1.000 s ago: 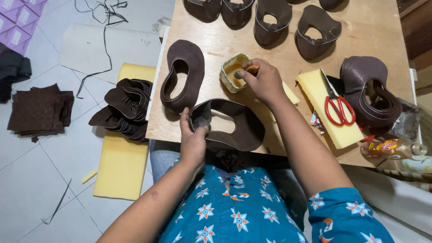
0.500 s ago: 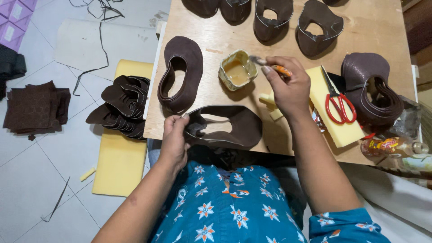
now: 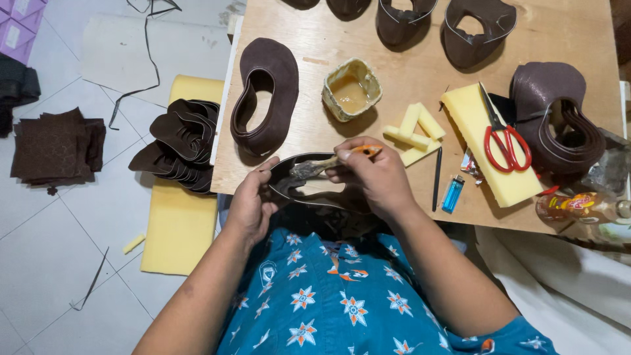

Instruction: The person applies glue to the edges of brown shoe upper pieces using a brush, then places each glued piece on the table. The person repeats this process for multiple pieces, handling them one at a time.

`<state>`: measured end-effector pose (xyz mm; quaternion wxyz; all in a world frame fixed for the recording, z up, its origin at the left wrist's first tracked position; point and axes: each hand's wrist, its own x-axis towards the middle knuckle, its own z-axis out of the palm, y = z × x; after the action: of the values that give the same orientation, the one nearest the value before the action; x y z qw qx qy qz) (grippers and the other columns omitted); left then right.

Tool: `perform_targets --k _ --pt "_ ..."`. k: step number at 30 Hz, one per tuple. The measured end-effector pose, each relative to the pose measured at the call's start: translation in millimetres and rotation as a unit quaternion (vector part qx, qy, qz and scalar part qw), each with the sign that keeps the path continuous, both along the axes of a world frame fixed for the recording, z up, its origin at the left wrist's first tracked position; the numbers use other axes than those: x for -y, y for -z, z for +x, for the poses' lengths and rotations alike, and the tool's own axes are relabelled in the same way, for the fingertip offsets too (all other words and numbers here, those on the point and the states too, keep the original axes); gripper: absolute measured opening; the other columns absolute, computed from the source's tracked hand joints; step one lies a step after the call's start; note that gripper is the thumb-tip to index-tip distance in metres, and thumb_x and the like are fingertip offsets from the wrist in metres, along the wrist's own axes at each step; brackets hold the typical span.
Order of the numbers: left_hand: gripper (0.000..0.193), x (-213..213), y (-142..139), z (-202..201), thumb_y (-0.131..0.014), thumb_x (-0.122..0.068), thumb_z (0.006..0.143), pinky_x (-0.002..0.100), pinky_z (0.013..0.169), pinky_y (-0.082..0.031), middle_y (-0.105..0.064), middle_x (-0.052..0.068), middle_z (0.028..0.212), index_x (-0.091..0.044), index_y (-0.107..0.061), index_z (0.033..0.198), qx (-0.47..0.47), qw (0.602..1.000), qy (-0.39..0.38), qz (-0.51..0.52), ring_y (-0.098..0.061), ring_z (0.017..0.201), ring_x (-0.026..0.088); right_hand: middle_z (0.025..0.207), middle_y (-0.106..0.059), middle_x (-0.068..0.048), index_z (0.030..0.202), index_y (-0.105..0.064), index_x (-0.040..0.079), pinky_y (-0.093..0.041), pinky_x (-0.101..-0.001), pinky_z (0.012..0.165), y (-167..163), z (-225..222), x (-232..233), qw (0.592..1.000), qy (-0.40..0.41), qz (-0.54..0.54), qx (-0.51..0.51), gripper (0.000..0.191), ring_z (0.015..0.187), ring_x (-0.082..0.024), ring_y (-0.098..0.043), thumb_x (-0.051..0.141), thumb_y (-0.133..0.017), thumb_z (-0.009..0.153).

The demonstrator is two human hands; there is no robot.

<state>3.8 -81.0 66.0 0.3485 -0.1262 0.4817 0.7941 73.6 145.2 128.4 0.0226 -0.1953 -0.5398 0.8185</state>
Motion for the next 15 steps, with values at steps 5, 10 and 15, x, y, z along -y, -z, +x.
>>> perform_targets --k 5,10,15 --pt "0.06 -6.5 1.2 7.9 -0.041 -0.027 0.098 0.043 0.099 -0.054 -0.063 0.018 0.131 -0.002 -0.04 0.153 0.016 1.0 -0.003 0.02 -0.065 0.114 0.026 0.094 -0.073 -0.01 0.106 -0.069 -0.004 -0.063 -0.0312 0.076 20.0 -2.2 25.7 0.996 -0.013 0.083 0.027 0.021 0.082 -0.019 -0.074 0.015 -0.066 0.097" --pt "0.065 -10.5 0.4 15.0 -0.039 -0.029 0.101 0.046 0.105 -0.052 -0.057 0.022 0.139 0.003 -0.028 0.156 0.013 0.998 -0.019 0.063 -0.062 0.123 0.029 0.09 -0.076 -0.014 0.108 -0.074 -0.004 -0.059 -0.0308 0.071 39.5 -2.3 40.6 0.97 -0.012 0.241 0.028 0.023 0.079 -0.017 -0.071 0.015 -0.07 0.096" --pt "0.066 -10.5 4.6 20.3 -0.035 -0.03 0.102 0.047 0.107 -0.05 -0.053 0.021 0.143 0.001 -0.022 0.158 -0.021 0.997 -0.017 0.074 -0.059 0.127 0.029 0.094 -0.075 -0.016 0.108 -0.068 -0.008 -0.063 -0.0333 0.078 47.5 -1.3 38.8 0.998 0.015 -0.014 0.053 0.022 0.084 -0.023 -0.076 0.011 -0.064 0.096"
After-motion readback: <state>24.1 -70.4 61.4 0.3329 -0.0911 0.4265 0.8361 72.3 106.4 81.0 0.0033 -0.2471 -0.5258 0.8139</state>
